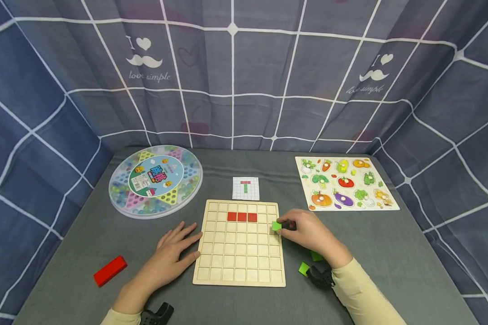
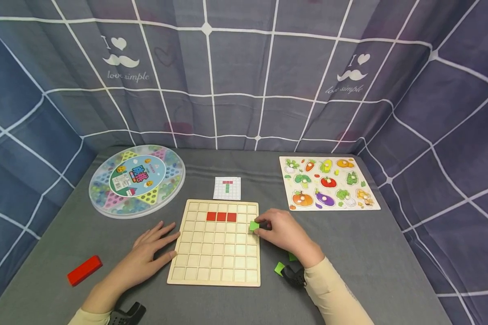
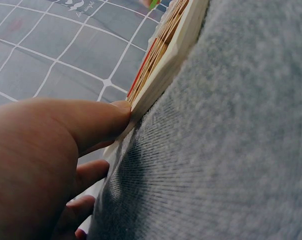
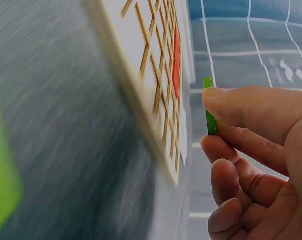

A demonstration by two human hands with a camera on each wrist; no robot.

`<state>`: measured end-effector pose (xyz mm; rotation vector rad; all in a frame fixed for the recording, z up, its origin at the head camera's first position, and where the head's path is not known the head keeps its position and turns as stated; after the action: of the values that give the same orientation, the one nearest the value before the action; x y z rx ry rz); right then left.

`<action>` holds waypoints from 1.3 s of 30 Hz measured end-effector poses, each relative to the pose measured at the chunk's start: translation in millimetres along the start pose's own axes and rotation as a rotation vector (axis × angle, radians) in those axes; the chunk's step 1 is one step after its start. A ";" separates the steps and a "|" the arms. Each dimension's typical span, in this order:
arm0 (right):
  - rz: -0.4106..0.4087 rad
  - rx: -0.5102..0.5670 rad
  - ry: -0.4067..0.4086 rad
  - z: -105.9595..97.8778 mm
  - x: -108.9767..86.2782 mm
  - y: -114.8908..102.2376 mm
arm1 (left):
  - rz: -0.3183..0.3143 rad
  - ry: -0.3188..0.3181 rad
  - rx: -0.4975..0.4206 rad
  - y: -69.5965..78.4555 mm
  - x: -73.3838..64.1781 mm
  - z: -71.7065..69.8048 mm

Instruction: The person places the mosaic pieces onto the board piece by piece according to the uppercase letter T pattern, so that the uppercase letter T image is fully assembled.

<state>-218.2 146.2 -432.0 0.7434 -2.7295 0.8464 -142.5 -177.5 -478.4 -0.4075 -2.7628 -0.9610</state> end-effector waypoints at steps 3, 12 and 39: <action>-0.042 0.028 -0.014 6.7 7.4 -12.0 | 0.006 0.000 -0.003 1.4 0.3 0.5; -0.180 0.054 -0.035 34.4 29.8 -42.3 | 0.014 0.010 -0.006 1.5 0.3 1.0; -0.151 0.011 -0.110 68.2 44.1 -62.8 | 0.004 0.006 0.008 1.9 -0.4 -0.8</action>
<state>-225.7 44.5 -444.0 1.0123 -2.7211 0.8103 -141.4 -176.7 -476.8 -0.4078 -2.7587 -0.9491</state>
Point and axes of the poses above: each hand's wrist, its own x-axis towards the middle knuckle, its own z-axis out of the palm, y = z × x, the point moved 8 cm from there along x, towards the middle knuckle, and after that the axes turned 12 degrees about y, right-handed, at the moved point
